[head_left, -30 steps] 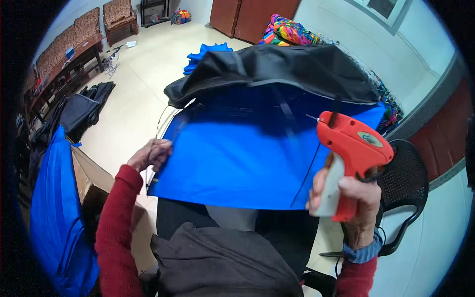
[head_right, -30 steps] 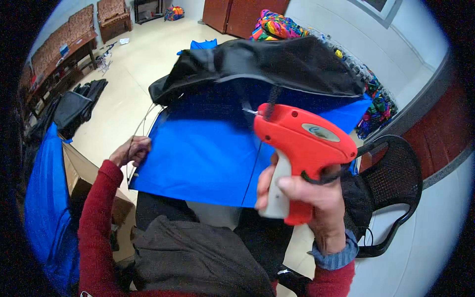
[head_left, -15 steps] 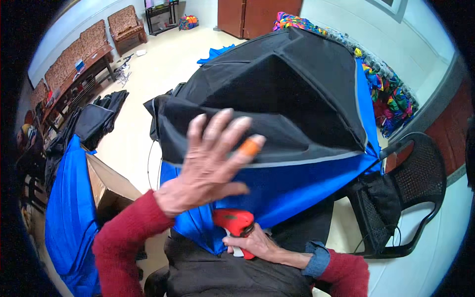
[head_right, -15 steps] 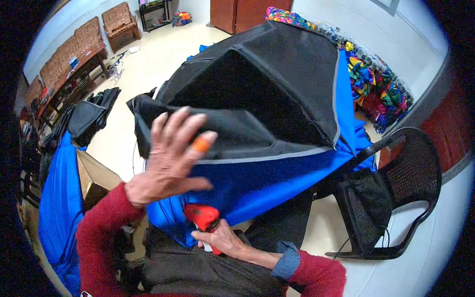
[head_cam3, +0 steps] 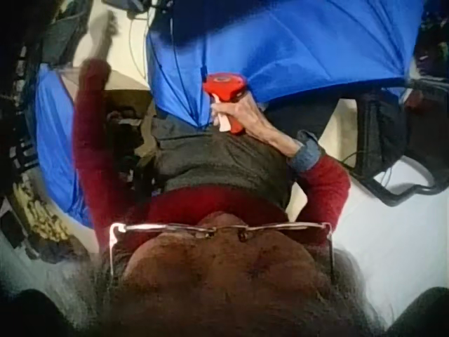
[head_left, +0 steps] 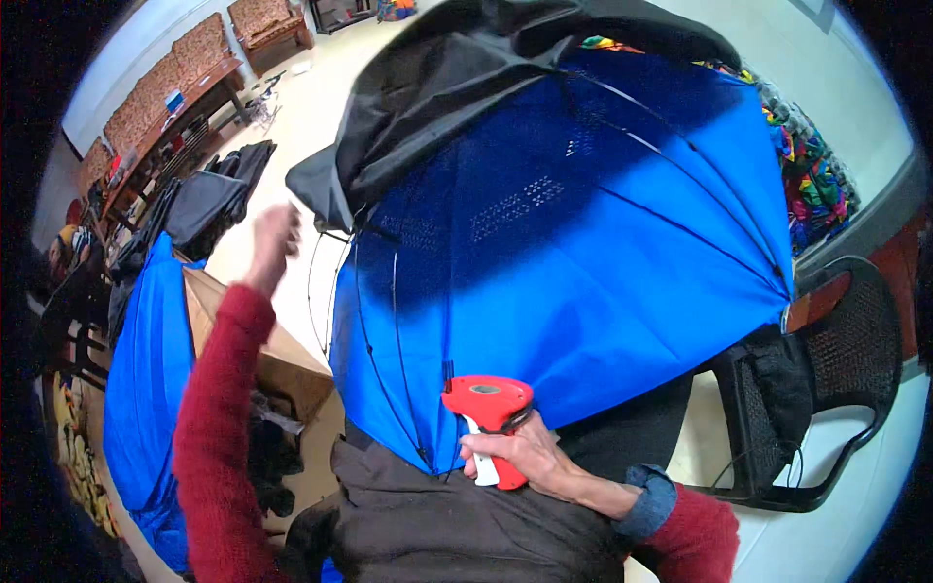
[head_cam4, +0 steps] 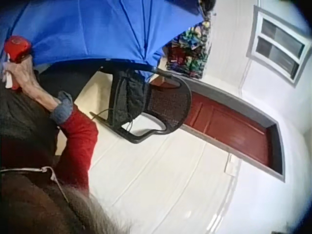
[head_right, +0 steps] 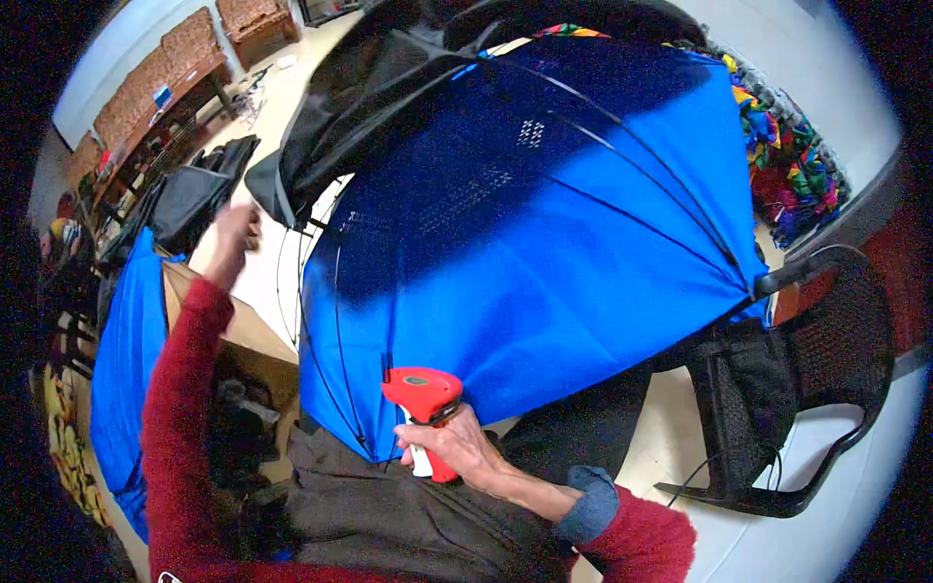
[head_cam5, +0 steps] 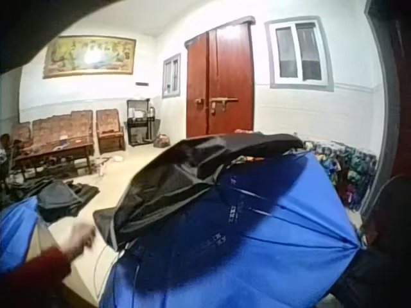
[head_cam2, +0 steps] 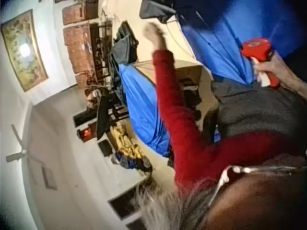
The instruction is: Tagging blue umbrellas using a hand-held tag gun.
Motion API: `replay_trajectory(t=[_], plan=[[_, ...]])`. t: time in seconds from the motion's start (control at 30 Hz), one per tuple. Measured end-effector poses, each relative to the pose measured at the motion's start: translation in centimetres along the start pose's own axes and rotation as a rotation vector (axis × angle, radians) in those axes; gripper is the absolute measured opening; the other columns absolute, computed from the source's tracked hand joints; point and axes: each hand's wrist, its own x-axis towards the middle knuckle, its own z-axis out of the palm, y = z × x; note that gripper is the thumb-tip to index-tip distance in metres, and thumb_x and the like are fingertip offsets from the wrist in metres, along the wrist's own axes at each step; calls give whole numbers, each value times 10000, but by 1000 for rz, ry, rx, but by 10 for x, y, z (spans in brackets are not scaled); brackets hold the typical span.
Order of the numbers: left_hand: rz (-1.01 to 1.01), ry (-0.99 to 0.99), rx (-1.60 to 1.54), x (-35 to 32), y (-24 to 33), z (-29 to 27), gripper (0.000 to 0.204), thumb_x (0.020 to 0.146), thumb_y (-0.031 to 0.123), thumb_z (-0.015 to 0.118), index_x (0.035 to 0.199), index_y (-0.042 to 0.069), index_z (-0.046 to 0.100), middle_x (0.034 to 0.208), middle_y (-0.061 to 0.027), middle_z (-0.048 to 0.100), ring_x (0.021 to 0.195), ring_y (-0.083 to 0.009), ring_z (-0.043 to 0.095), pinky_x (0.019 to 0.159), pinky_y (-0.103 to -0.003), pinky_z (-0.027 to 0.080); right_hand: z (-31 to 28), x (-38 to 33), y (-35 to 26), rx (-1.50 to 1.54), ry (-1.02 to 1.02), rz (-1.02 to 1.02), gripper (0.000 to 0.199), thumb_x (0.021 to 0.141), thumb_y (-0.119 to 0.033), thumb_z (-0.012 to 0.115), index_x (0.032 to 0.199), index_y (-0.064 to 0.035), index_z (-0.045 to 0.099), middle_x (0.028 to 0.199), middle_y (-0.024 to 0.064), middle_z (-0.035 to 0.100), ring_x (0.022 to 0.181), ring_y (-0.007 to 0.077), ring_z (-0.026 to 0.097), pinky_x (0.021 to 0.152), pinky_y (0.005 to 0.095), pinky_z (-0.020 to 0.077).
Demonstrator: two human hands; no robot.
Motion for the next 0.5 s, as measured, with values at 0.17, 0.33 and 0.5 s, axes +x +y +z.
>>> replay_trajectory(t=[0.17,0.33,0.5], plan=[[-380,-597,-197,-113,36,73,304,852,259,504,605,82,511,520,-13,462,389,-93,386,371,-236,308,4,-5,0,57,-2,43,254,774,-77,610,974,30,495,764,123,595,655,195,619,608,318,515],[-636,-343,-939,-57,50,137,183,870,176,512,723,66,520,603,-9,503,465,-106,455,394,-256,330,7,-2,5,-32,21,49,262,775,-67,609,986,30,488,771,134,600,665,213,621,612,326,518],[-513,-610,-763,-42,-21,182,189,869,237,535,803,60,536,694,-10,526,550,-106,486,447,-228,392,9,-9,-13,54,102,71,241,779,-60,601,976,23,488,780,146,606,655,227,624,598,347,522]])
